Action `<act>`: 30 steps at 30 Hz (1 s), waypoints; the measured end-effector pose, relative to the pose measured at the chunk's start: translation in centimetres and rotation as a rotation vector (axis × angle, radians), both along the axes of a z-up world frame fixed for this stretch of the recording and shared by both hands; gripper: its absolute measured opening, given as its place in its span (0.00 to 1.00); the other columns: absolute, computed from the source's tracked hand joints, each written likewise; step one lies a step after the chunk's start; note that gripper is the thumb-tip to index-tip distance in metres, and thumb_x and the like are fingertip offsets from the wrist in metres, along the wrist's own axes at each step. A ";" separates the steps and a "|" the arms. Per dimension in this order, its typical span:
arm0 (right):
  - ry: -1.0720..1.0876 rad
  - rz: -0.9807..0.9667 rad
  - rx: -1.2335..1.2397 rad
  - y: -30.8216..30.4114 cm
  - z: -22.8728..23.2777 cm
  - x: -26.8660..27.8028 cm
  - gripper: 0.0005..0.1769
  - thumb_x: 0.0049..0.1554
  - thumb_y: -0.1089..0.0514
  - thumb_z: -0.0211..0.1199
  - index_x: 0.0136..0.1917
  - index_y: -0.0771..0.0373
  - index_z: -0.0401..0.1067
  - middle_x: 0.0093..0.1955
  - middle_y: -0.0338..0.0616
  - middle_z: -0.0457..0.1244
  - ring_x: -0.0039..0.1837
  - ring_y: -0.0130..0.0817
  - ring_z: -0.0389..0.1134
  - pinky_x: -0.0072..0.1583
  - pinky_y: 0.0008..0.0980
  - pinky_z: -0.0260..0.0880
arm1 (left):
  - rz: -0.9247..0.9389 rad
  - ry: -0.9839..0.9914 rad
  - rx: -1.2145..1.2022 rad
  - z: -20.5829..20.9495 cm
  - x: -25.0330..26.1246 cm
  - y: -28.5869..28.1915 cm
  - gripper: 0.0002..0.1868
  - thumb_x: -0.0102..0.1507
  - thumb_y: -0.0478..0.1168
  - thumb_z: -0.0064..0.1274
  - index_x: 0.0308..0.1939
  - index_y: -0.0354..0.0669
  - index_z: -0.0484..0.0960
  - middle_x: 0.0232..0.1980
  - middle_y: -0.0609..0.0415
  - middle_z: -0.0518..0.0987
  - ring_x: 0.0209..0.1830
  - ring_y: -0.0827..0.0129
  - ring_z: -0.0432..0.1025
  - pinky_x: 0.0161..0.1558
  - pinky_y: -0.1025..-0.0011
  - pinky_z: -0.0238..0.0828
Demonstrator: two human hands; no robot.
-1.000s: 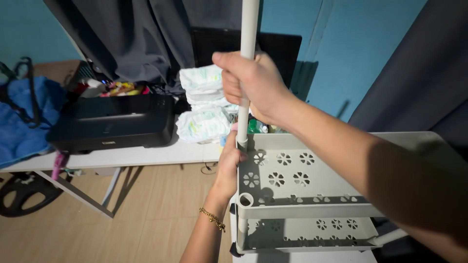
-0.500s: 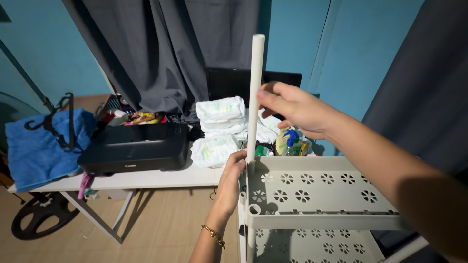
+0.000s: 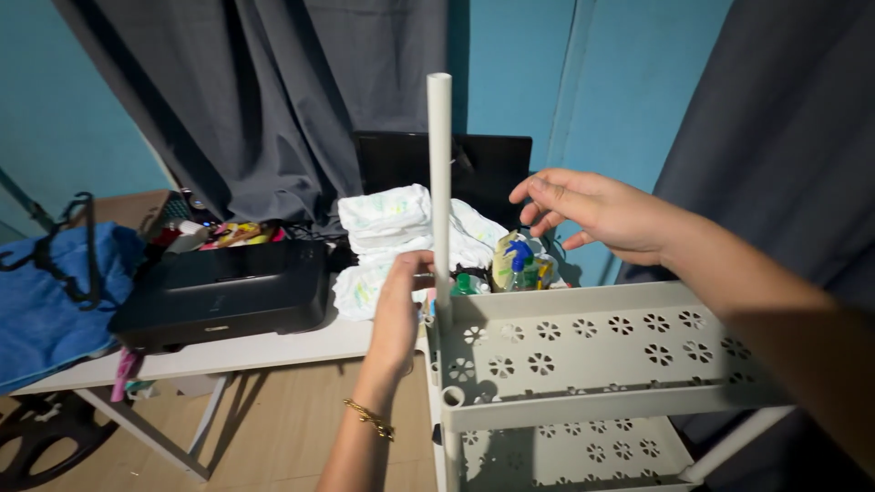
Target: The person assembles a white plastic three-tier storage cart by inserting vertical poles into the perforated trays and then attaching the top tray. The person handles the trays and poles by hand, aligning and pressing them into place.
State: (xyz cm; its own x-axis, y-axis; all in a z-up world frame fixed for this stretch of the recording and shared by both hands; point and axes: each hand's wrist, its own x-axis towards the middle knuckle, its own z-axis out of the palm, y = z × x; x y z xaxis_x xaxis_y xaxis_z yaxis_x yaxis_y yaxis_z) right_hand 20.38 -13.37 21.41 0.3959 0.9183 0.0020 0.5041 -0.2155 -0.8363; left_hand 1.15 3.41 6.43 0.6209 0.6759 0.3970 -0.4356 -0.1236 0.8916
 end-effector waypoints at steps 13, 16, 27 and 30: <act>-0.283 0.243 -0.557 9.3 -6.4 13.2 0.24 0.59 0.41 0.57 0.61 0.56 0.74 0.50 0.36 0.68 0.48 0.27 0.67 0.48 0.28 0.69 | 0.135 0.424 -0.205 -4.0 4.5 8.4 0.33 0.68 0.63 0.25 0.49 0.46 0.80 0.47 0.53 0.86 0.49 0.66 0.77 0.56 0.59 0.64; -0.362 0.336 -0.711 12.1 -9.7 15.2 0.25 0.58 0.41 0.57 0.62 0.56 0.73 0.53 0.37 0.68 0.48 0.28 0.67 0.49 0.31 0.69 | 0.059 0.483 -0.085 -7.7 6.2 10.1 0.24 0.64 0.56 0.34 0.49 0.44 0.77 0.47 0.54 0.86 0.46 0.66 0.79 0.48 0.61 0.68; -0.538 0.749 -0.876 17.1 -21.5 19.7 0.34 0.58 0.35 0.58 0.68 0.60 0.68 0.61 0.48 0.68 0.61 0.40 0.69 0.60 0.36 0.68 | -0.069 0.933 0.490 -15.6 14.8 11.5 0.12 0.63 0.43 0.54 0.48 0.44 0.84 0.41 0.45 0.86 0.39 0.59 0.81 0.45 0.64 0.76; -0.510 0.763 -0.863 17.5 -23.9 20.3 0.35 0.57 0.37 0.60 0.69 0.60 0.67 0.61 0.48 0.68 0.62 0.41 0.70 0.61 0.36 0.69 | -0.138 0.983 0.728 -16.8 16.4 10.9 0.12 0.61 0.41 0.53 0.47 0.45 0.85 0.44 0.44 0.85 0.43 0.51 0.79 0.46 0.58 0.74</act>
